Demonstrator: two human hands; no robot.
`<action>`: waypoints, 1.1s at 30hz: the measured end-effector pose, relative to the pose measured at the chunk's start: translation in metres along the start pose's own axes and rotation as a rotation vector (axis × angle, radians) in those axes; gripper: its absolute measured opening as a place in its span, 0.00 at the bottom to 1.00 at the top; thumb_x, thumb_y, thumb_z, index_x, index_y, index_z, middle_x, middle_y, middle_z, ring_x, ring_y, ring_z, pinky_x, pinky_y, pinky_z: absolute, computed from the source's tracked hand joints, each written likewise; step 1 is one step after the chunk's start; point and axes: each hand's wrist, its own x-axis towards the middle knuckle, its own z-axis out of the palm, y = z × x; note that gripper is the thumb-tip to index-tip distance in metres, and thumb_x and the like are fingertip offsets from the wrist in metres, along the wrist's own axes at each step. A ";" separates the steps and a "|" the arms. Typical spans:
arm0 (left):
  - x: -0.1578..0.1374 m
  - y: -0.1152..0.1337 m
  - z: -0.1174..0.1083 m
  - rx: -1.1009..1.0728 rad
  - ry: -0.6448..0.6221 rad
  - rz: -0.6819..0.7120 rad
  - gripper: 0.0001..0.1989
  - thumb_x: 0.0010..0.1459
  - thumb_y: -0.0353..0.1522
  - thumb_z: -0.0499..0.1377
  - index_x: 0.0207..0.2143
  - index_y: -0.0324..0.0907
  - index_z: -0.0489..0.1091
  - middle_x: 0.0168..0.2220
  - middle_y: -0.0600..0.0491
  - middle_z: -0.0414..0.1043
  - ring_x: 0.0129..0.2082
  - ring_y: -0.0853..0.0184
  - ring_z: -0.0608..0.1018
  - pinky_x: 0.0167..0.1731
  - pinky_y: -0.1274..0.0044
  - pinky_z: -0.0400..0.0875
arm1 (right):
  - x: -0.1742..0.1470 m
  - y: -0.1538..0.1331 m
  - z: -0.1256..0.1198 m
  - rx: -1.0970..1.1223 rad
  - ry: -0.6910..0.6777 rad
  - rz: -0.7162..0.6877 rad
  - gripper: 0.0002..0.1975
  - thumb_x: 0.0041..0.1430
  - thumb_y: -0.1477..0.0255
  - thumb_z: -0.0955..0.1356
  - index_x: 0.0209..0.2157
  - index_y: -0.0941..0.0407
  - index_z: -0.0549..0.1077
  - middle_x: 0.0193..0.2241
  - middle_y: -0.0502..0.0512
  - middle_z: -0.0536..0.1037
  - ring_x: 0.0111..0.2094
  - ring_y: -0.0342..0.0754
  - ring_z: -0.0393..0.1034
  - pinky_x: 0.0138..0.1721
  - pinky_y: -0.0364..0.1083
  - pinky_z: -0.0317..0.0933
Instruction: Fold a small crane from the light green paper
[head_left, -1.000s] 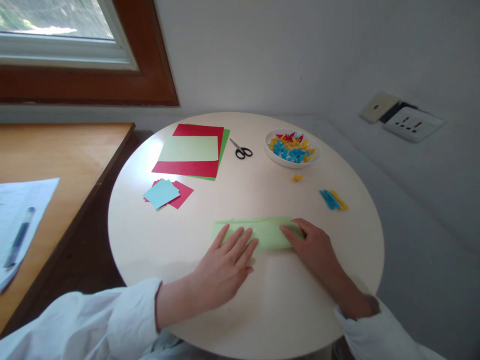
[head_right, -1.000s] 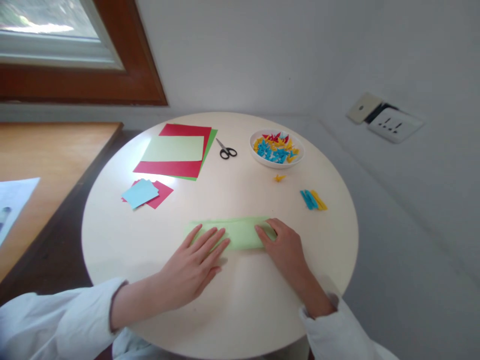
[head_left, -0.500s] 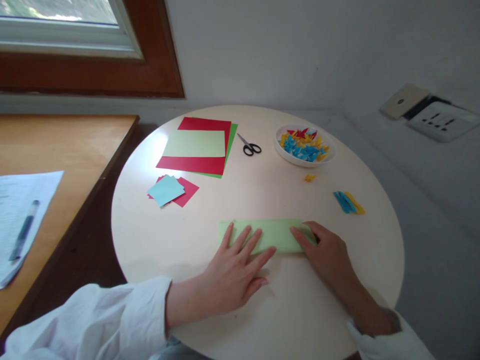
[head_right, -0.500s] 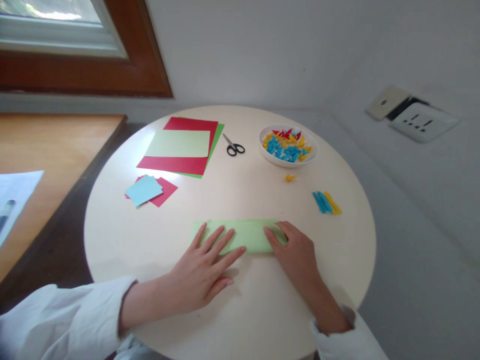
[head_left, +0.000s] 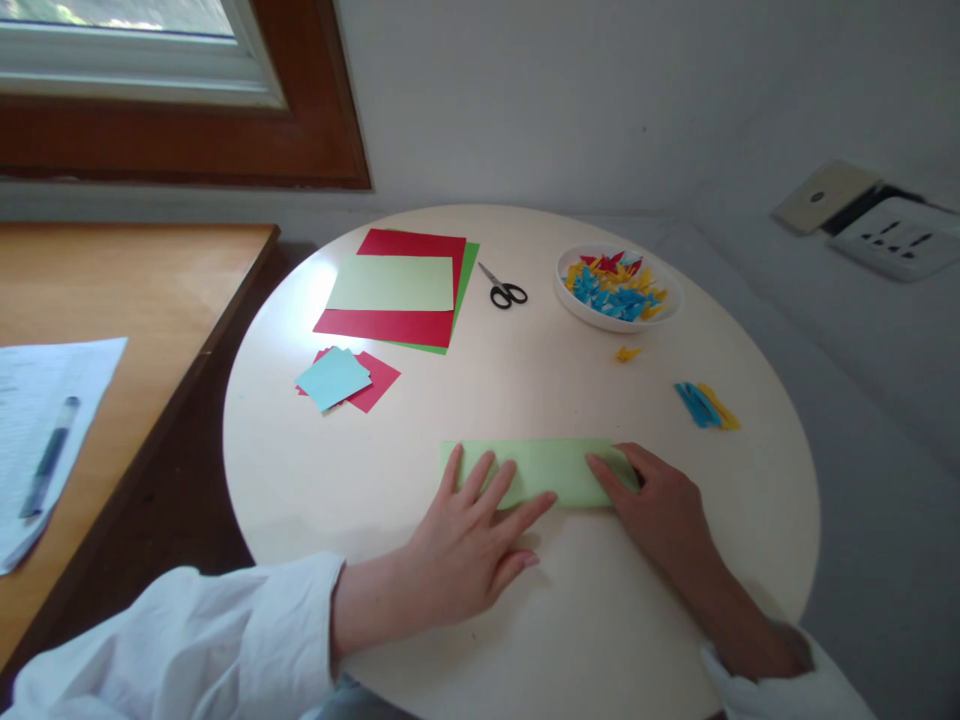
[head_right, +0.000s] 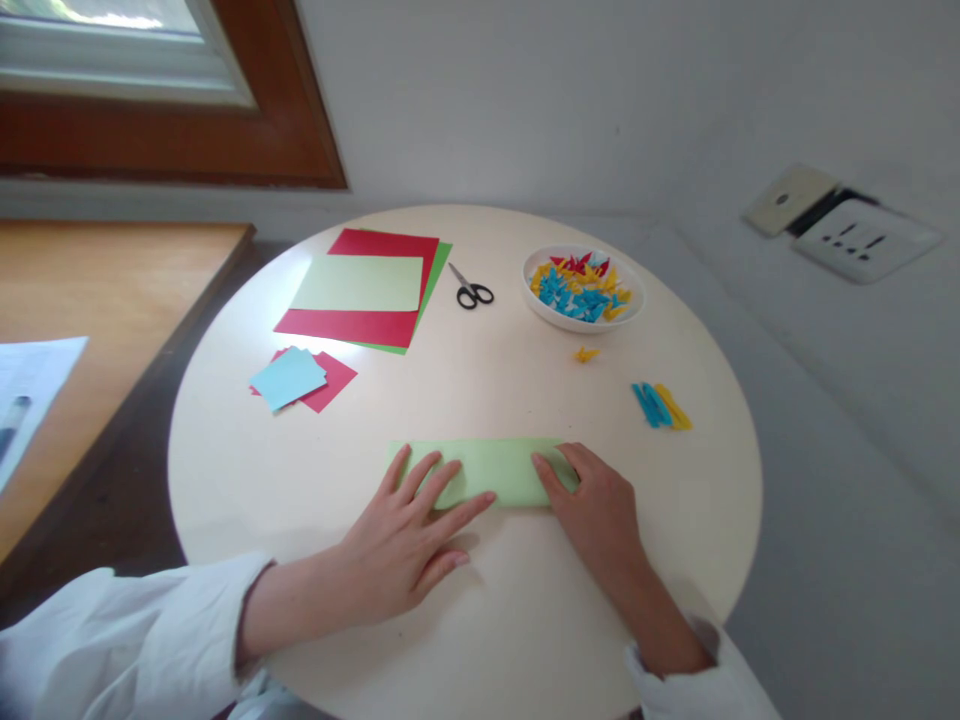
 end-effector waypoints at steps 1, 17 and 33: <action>0.000 0.000 0.000 0.004 0.003 0.000 0.26 0.63 0.44 0.41 0.62 0.51 0.50 0.57 0.42 0.58 0.57 0.49 0.61 0.54 0.50 0.48 | 0.000 0.000 0.000 -0.004 0.001 0.001 0.20 0.55 0.55 0.59 0.27 0.55 0.71 0.27 0.57 0.78 0.29 0.52 0.72 0.32 0.48 0.63; 0.000 -0.002 0.001 -0.015 -0.004 0.005 0.26 0.63 0.45 0.41 0.62 0.51 0.49 0.59 0.41 0.56 0.58 0.49 0.60 0.54 0.50 0.48 | 0.000 0.001 0.001 -0.041 -0.001 -0.009 0.19 0.55 0.56 0.59 0.28 0.55 0.72 0.27 0.56 0.78 0.29 0.51 0.72 0.31 0.47 0.62; 0.001 -0.003 -0.001 -0.028 -0.013 0.000 0.26 0.63 0.44 0.41 0.62 0.51 0.51 0.59 0.40 0.56 0.58 0.48 0.60 0.54 0.49 0.48 | 0.001 0.000 0.001 -0.081 -0.008 -0.007 0.18 0.56 0.57 0.60 0.28 0.55 0.71 0.25 0.54 0.77 0.27 0.50 0.70 0.29 0.47 0.60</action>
